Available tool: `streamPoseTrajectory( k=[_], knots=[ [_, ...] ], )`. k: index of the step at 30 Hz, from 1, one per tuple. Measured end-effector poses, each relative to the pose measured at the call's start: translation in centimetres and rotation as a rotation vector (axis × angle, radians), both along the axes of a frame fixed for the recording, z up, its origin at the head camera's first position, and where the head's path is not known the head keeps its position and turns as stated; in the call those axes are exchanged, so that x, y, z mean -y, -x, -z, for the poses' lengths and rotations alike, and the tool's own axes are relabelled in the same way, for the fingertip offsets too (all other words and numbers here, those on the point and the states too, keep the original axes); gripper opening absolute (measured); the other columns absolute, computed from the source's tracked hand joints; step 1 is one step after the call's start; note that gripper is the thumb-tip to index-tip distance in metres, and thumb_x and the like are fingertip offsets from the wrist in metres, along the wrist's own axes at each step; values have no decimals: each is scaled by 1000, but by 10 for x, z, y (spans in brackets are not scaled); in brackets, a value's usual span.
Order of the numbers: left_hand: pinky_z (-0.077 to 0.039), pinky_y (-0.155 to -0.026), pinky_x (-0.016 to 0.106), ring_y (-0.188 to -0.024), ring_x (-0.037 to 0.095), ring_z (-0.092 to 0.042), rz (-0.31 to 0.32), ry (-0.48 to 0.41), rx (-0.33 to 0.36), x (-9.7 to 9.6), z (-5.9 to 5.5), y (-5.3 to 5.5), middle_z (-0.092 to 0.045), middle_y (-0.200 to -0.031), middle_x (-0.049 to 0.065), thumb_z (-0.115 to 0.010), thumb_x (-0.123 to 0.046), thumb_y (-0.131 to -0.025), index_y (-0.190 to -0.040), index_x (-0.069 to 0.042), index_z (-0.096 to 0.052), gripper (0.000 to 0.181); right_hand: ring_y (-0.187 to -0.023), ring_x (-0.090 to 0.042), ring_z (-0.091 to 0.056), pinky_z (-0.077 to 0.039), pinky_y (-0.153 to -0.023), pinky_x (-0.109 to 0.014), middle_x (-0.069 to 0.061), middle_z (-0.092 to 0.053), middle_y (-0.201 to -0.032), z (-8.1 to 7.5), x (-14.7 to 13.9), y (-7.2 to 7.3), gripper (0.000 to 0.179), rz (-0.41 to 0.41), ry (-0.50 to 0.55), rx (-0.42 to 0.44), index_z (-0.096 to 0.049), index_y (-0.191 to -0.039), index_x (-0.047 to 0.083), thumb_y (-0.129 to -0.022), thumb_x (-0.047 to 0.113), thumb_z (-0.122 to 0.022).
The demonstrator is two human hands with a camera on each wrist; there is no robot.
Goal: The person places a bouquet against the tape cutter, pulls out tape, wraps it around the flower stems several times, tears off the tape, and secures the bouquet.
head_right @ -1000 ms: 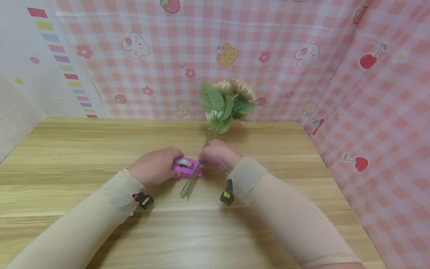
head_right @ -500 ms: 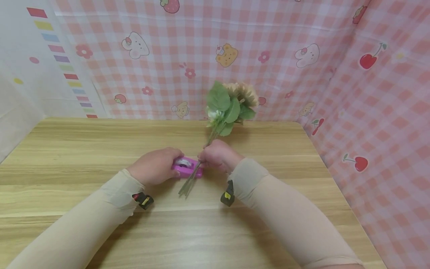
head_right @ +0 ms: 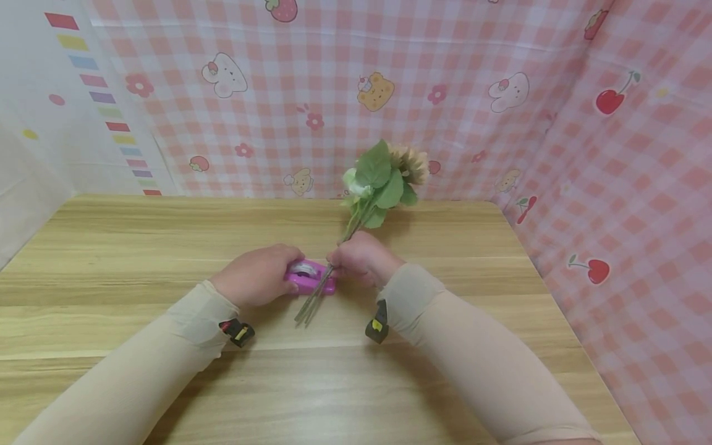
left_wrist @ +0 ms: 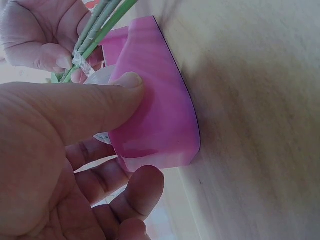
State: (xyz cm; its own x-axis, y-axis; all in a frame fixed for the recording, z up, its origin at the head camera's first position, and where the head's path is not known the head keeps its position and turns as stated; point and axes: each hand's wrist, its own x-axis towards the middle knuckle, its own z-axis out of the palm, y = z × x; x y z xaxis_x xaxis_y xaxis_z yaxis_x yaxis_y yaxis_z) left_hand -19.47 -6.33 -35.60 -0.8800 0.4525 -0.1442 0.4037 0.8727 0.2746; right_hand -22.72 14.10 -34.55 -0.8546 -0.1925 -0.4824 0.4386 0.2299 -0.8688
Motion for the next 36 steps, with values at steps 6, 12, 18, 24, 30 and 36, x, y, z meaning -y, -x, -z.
streamPoseTrajectory(
  k=[6,12,18,24,30,36],
  knots=[
    [-57,-102,47,-111,25,-68,-2,0,1,0,1,0,-68,-131,9,-78,-30,-96,-141,-9,-61,52,-71,-16,-62,-61,-69,-24,-7,-59,-87,0,0,-1,25,14,30,16,-47,-87,7,-95,-14,-57],
    [-57,-101,47,-110,24,-67,-8,0,6,0,2,1,-68,-131,8,-78,-31,-96,-141,-11,-61,52,-70,-16,-61,-61,-70,-27,-6,-60,-81,0,1,-2,23,65,55,48,-49,-84,8,-98,-9,-56],
    [-57,-102,47,-111,24,-67,-10,1,11,-1,2,1,-68,-131,7,-78,-33,-96,-141,-12,-61,53,-67,-18,-57,-54,-61,-26,-7,-62,-80,-1,2,0,14,118,55,70,-58,-90,2,-99,-4,-49],
    [-57,-102,47,-109,23,-67,-8,5,7,-1,1,1,-68,-130,7,-77,-33,-96,-141,-12,-61,52,-63,-14,-55,-52,-58,-23,-3,-59,-71,2,1,1,15,80,44,50,-62,-87,2,-101,5,-58],
    [-57,-102,47,-110,24,-68,-8,3,2,-1,2,1,-68,-130,7,-77,-34,-97,-141,-11,-61,52,-62,-14,-57,-55,-57,-22,-3,-56,-72,4,0,2,29,83,69,62,-47,-79,9,-105,8,-60],
    [-57,-102,47,-110,24,-68,-13,-6,14,0,2,2,-68,-130,7,-77,-33,-97,-141,-11,-61,53,-63,-15,-57,-56,-58,-23,-3,-55,-76,5,0,3,19,84,87,66,-48,-89,9,-105,2,-57]
  ],
)
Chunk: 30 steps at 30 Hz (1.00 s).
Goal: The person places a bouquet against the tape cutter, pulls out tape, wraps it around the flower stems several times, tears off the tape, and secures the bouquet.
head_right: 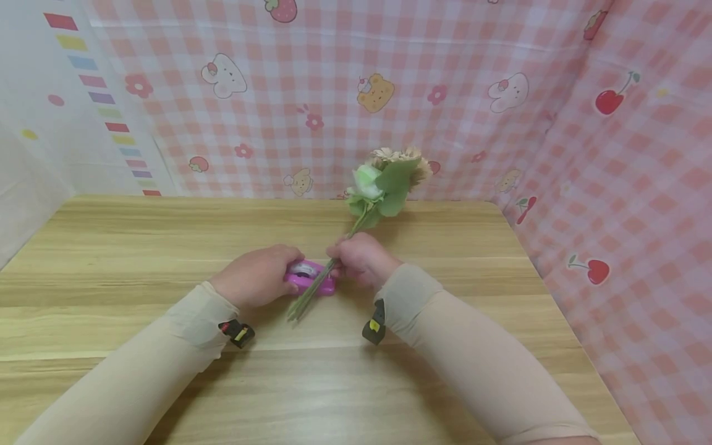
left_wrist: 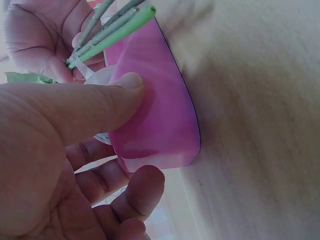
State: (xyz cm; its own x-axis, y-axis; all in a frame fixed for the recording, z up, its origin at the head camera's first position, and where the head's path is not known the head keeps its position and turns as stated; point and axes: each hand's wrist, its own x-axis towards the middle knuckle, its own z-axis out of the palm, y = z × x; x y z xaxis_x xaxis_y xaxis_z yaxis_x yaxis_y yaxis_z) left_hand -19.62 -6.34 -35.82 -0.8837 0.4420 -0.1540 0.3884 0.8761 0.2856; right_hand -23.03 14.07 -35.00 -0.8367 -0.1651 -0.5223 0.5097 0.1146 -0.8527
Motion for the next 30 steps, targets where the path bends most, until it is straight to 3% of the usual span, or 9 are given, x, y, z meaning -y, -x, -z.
streamPoseTrajectory(
  k=[11,18,30],
  knots=[
    [-58,-100,47,-107,24,-68,5,-5,-6,1,1,1,-69,-127,7,-78,-32,-96,-138,-12,-62,50,-64,-15,-58,-57,-58,-23,-4,-56,-78,1,0,0,14,7,-17,-14,-48,-101,8,-103,-3,-58],
    [-58,-101,47,-109,24,-69,12,-6,-13,1,1,0,-69,-127,6,-78,-32,-96,-137,-12,-63,49,-63,-14,-55,-52,-58,-23,-2,-56,-71,-1,-2,-1,15,-28,-90,-35,-52,-94,8,-102,0,-61],
    [-58,-100,47,-108,24,-69,17,-9,-17,2,0,0,-69,-126,7,-79,-32,-95,-137,-11,-63,49,-60,-14,-59,-58,-58,-22,-5,-57,-73,-2,-3,-1,14,-40,-48,-18,-49,-99,7,-103,-3,-58]
  ],
)
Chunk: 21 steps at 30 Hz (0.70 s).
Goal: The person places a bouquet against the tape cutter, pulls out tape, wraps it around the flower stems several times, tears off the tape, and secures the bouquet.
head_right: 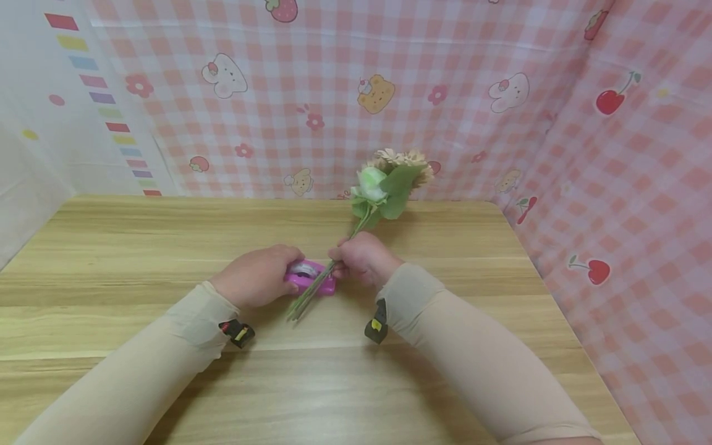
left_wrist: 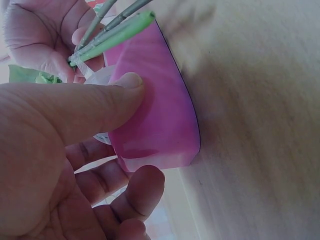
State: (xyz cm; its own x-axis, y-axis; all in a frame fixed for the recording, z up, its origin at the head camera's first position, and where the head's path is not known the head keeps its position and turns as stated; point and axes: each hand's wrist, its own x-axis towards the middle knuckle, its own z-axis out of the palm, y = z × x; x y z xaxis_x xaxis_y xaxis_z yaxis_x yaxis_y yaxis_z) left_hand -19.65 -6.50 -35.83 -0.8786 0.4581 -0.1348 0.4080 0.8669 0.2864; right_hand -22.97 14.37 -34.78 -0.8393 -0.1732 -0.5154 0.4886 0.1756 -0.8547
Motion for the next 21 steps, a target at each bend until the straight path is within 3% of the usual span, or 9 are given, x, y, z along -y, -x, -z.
streamPoseTrajectory(
  k=[8,15,21],
  knots=[
    [-59,-99,47,-106,23,-68,-5,0,3,0,1,0,-69,-125,7,-79,-33,-95,-137,-12,-63,50,-61,-13,-58,-57,-58,-22,-3,-57,-72,0,-1,0,16,5,6,-3,-49,-95,7,-103,-2,-59],
    [-58,-100,48,-109,24,-69,-6,2,4,0,1,0,-69,-128,8,-79,-33,-95,-139,-12,-62,52,-60,-11,-55,-52,-55,-22,-1,-57,-67,1,-4,-1,19,-9,-64,-51,-53,-88,9,-100,0,-64],
    [-57,-102,48,-113,26,-68,-15,6,15,-1,0,-1,-68,-133,9,-78,-33,-96,-144,-11,-60,56,-59,-12,-59,-56,-57,-22,-2,-58,-66,2,-4,0,20,8,12,-23,-52,-87,7,-101,-3,-60]
  ],
)
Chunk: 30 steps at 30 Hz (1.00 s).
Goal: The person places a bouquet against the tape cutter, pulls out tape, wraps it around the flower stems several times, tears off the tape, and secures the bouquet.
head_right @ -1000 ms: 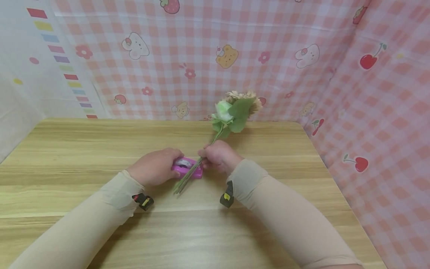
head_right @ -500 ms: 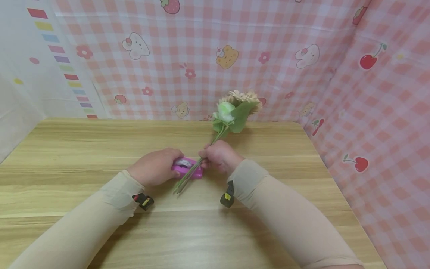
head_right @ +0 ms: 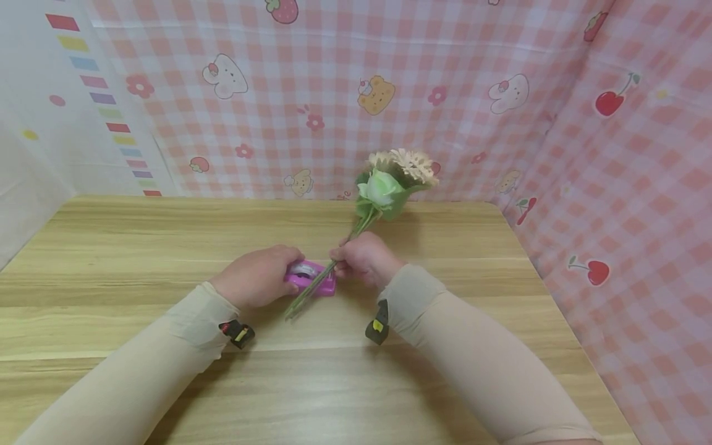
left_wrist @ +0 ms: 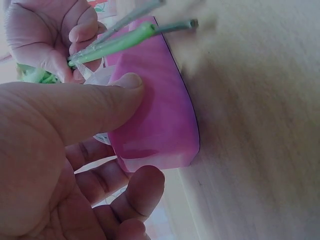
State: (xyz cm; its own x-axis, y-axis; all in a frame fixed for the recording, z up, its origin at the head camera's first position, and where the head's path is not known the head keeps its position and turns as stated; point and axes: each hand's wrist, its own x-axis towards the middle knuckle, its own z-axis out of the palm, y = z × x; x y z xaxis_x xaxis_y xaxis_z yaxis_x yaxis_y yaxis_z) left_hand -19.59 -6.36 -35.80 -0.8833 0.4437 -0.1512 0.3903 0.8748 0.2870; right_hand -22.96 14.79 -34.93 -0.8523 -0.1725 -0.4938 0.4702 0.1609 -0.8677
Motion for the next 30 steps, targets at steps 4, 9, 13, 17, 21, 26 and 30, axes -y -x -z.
streamPoseTrajectory(
  k=[4,9,13,17,21,26,30],
  knots=[
    [-58,-101,47,-111,25,-68,-4,-1,2,0,0,0,-68,-132,9,-78,-33,-96,-144,-11,-59,56,-60,-13,-60,-58,-61,-23,-3,-59,-65,-2,0,-1,23,5,24,21,-52,-83,6,-102,-3,-58],
    [-59,-98,46,-106,23,-68,2,-9,0,0,1,0,-68,-129,9,-78,-33,-96,-142,-11,-60,54,-62,-13,-58,-58,-62,-22,-4,-58,-68,-4,0,-2,23,4,48,45,-52,-83,6,-105,-2,-55],
    [-58,-100,47,-111,25,-68,4,-8,-4,0,1,0,-68,-131,9,-78,-33,-96,-143,-10,-60,55,-63,-13,-57,-58,-62,-21,-4,-56,-68,-4,0,-2,23,4,74,56,-49,-84,6,-106,-2,-52],
    [-58,-101,47,-111,25,-68,2,-7,-6,1,1,0,-68,-131,9,-79,-32,-95,-141,-11,-61,54,-63,-12,-57,-58,-62,-21,-4,-56,-69,-4,0,-1,24,4,85,64,-48,-84,7,-106,-2,-51],
    [-58,-99,47,-108,24,-68,1,-10,-5,0,2,1,-68,-129,8,-79,-32,-95,-139,-12,-62,51,-64,-13,-58,-58,-62,-21,-4,-57,-70,-4,-1,-1,23,11,89,72,-47,-85,7,-106,-2,-51],
    [-58,-99,46,-108,24,-68,3,-11,-9,0,1,0,-69,-128,8,-79,-31,-95,-138,-11,-62,51,-64,-13,-59,-58,-63,-21,-4,-58,-70,-2,-2,1,24,10,100,75,-51,-82,6,-105,-2,-50],
    [-58,-99,46,-108,24,-68,7,-10,-14,1,2,0,-69,-127,8,-79,-30,-95,-138,-11,-63,50,-62,-13,-59,-58,-62,-22,-5,-58,-69,-1,-1,2,23,15,115,90,-56,-82,2,-104,-3,-49]
  ],
)
